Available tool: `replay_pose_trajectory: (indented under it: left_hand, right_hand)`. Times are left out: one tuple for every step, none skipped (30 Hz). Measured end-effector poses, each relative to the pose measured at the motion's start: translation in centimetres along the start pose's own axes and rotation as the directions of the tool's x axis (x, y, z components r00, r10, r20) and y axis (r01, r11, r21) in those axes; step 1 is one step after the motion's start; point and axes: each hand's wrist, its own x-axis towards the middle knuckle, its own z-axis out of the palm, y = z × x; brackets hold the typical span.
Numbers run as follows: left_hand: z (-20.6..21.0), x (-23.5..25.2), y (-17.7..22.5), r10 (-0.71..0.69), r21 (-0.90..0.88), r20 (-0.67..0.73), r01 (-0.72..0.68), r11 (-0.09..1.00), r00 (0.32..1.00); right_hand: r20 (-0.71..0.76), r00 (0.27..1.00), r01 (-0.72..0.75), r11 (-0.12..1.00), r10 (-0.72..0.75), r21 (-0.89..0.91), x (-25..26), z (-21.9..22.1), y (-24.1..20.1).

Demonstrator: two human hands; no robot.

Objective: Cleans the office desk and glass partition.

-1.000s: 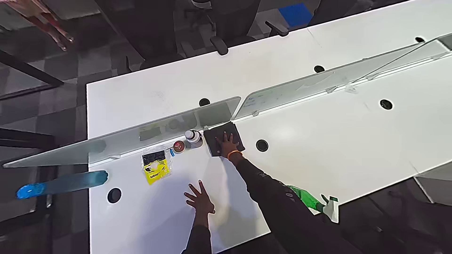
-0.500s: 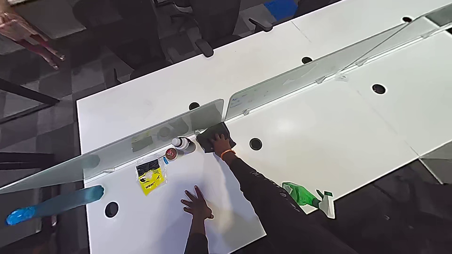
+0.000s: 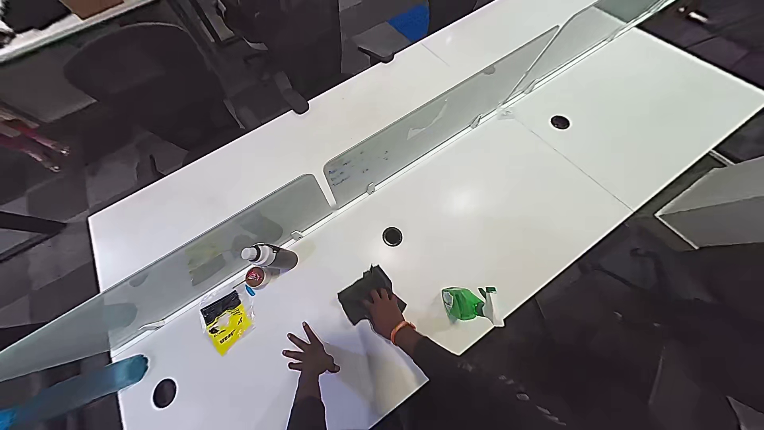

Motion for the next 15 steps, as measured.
replay_pose_trajectory:
  left_hand:
    - [-0.2,-0.2,0.0,-0.006,0.006,0.006,0.006,1.000,1.000]
    - [-0.4,-0.4,0.2,-0.012,0.019,0.016,0.011,1.000,1.000]
    - [-0.5,-0.4,0.4,-0.012,0.035,0.019,0.011,0.999,1.000]
    - [-0.5,-0.3,0.4,-0.014,0.051,0.019,0.013,0.999,1.000]
    - [-0.5,-0.4,0.5,-0.021,0.075,0.016,0.019,0.997,1.000]
    - [-0.7,-0.7,0.6,-0.033,0.104,0.016,0.031,0.994,0.999]
    - [-1.1,-1.1,0.8,-0.043,0.131,0.017,0.041,0.991,0.999]
    - [-1.7,-1.4,1.3,-0.051,0.160,0.013,0.049,0.986,0.999]
    - [-2.3,-1.5,1.6,-0.062,0.198,0.012,0.059,0.978,0.998]
    - [-2.8,-1.8,1.9,-0.078,0.241,0.017,0.071,0.968,0.997]
    - [-3.4,-1.7,2.3,-0.094,0.284,0.013,0.086,0.955,0.996]
    - [-4.0,-1.6,2.8,-0.103,0.332,-0.001,0.097,0.938,0.995]
    - [-4.4,-1.3,3.6,-0.100,0.359,-0.023,0.102,0.928,0.995]
    - [-4.8,-1.0,4.5,-0.087,0.349,-0.056,0.101,0.931,0.995]
    - [-5.1,-0.9,5.6,-0.062,0.316,-0.103,0.091,0.944,0.993]
  right_hand:
    - [0.010,1.000,-0.003,1.000,0.003,0.013,-1.8,1.2,0.5]
    - [0.022,1.000,-0.009,1.000,0.009,0.023,-3.6,2.2,1.0]
    - [0.031,0.999,-0.016,0.999,0.015,0.039,-5.3,3.2,1.6]
    - [0.034,0.999,-0.021,0.998,0.020,0.053,-6.7,4.3,2.1]
    - [0.036,0.999,-0.028,0.998,0.026,0.063,-7.9,5.5,2.5]
    - [0.034,0.999,-0.035,0.996,0.032,0.076,-9.0,6.5,2.8]
    - [0.033,0.999,-0.044,0.995,0.041,0.090,-10.0,7.2,3.1]
    - [0.030,0.998,-0.055,0.993,0.053,0.104,-10.6,7.4,3.3]
    - [0.028,0.998,-0.065,0.992,0.062,0.111,-11.2,7.6,3.5]
    - [0.030,0.997,-0.076,0.991,0.074,0.109,-11.8,7.9,3.6]
    - [0.036,0.996,-0.091,0.990,0.087,0.104,-12.2,8.0,3.7]
    - [0.042,0.995,-0.098,0.991,0.094,0.093,-12.5,8.1,3.8]
    - [0.045,0.995,-0.094,0.993,0.091,0.074,-12.8,8.2,3.9]
    - [0.048,0.995,-0.087,0.994,0.084,0.063,-13.0,8.1,4.0]
    - [0.059,0.995,-0.085,0.994,0.081,0.073,-13.2,7.8,4.1]
